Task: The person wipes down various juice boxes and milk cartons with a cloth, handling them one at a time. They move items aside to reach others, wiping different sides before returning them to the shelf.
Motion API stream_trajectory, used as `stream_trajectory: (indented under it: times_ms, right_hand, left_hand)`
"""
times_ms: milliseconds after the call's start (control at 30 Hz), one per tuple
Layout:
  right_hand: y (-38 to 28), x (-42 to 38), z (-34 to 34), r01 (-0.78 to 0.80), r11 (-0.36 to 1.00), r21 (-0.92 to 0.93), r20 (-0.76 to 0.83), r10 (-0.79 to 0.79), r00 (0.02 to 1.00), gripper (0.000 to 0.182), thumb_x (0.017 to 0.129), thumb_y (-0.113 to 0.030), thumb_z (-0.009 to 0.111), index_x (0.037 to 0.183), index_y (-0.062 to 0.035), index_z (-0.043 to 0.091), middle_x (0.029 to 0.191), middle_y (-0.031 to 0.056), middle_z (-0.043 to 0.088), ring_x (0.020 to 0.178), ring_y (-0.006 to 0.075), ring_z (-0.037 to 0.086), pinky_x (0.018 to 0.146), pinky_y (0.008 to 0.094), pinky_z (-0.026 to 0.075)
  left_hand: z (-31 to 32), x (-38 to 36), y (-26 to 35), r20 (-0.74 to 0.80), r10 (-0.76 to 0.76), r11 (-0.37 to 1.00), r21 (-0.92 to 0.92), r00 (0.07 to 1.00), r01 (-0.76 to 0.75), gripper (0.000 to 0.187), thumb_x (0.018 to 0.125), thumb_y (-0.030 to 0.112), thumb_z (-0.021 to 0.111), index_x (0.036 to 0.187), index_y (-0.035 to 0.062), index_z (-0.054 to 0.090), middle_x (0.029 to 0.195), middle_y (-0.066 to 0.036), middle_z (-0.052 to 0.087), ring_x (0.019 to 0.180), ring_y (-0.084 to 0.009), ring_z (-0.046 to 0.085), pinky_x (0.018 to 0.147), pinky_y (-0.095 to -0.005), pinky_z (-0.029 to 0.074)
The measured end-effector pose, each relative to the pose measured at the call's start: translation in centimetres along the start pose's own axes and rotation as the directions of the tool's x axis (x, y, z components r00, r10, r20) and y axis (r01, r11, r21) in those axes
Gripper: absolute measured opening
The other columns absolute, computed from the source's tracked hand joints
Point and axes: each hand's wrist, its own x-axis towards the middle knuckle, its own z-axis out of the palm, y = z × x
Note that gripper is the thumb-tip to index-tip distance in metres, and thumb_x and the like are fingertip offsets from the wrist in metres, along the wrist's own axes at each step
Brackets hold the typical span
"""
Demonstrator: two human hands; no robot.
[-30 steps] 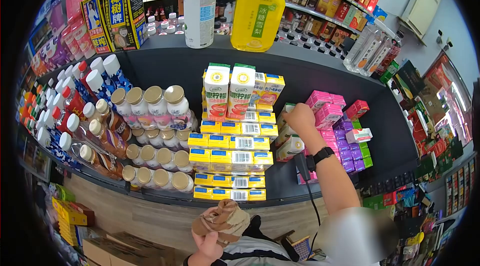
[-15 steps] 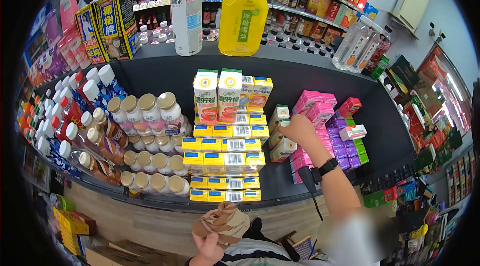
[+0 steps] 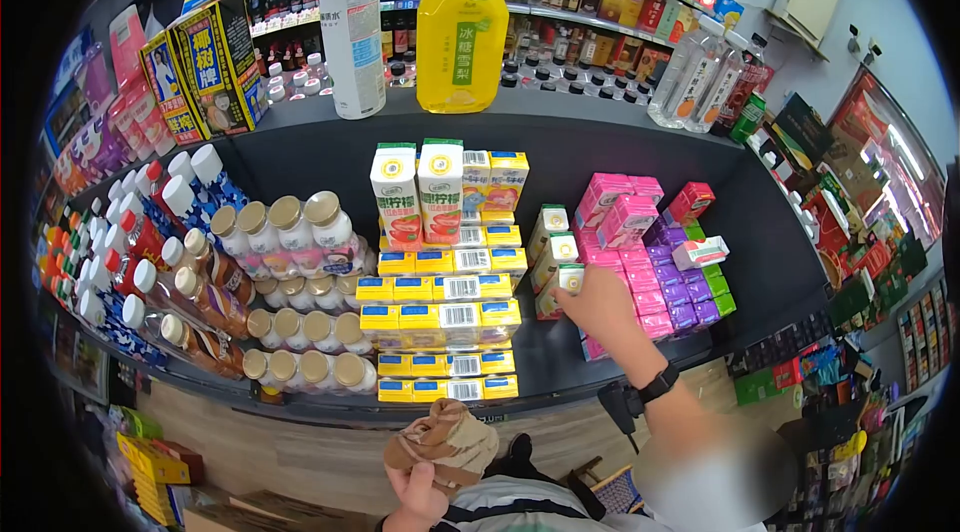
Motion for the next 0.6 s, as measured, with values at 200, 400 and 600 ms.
stream_trajectory:
  times_ms: [200,400,600]
  right_hand:
    - [0.4,-0.4,1.3,-0.036,0.997,0.074,-0.082,0.043,0.996,0.047,0.078,-0.037,0.078,0.092,0.0054,0.063,0.082,0.025,0.068,0.079,0.0405,0.069,0.069,0.0481,0.055]
    - [0.4,-1.2,1.4,-0.023,0.992,0.125,-0.12,0.038,0.992,0.05,0.078,-0.039,0.079,0.094,0.0048,0.061,0.082,0.0237,0.068,0.078,0.0401,0.069,0.068,0.0487,0.054]
    - [4.4,-3.2,-1.6,0.044,0.974,0.221,-0.391,0.047,0.919,0.05,0.083,-0.036,0.076,0.102,0.0064,0.059,0.092,0.0247,0.066,0.09,0.0402,0.066,0.078,0.0472,0.053]
  left_hand:
    - [-0.1,-0.4,-0.7,-0.029,-0.01,1.0,0.001,1.0,0.01,0.056,0.099,0.03,0.052,0.143,0.0018,0.032,0.139,-0.027,0.048,0.119,-0.0492,0.057,0.1,-0.0609,0.048]
    - [0.2,-0.6,-0.9,-0.045,-0.013,0.999,-0.049,0.999,0.011,0.056,0.1,0.032,0.052,0.143,0.0029,0.033,0.14,-0.026,0.048,0.12,-0.0487,0.056,0.1,-0.061,0.048]
    - [0.9,-1.1,-1.3,-0.053,-0.112,0.991,-0.082,0.992,0.107,0.048,0.104,0.03,0.052,0.142,0.0042,0.041,0.138,-0.02,0.052,0.12,-0.0365,0.059,0.099,-0.0525,0.051]
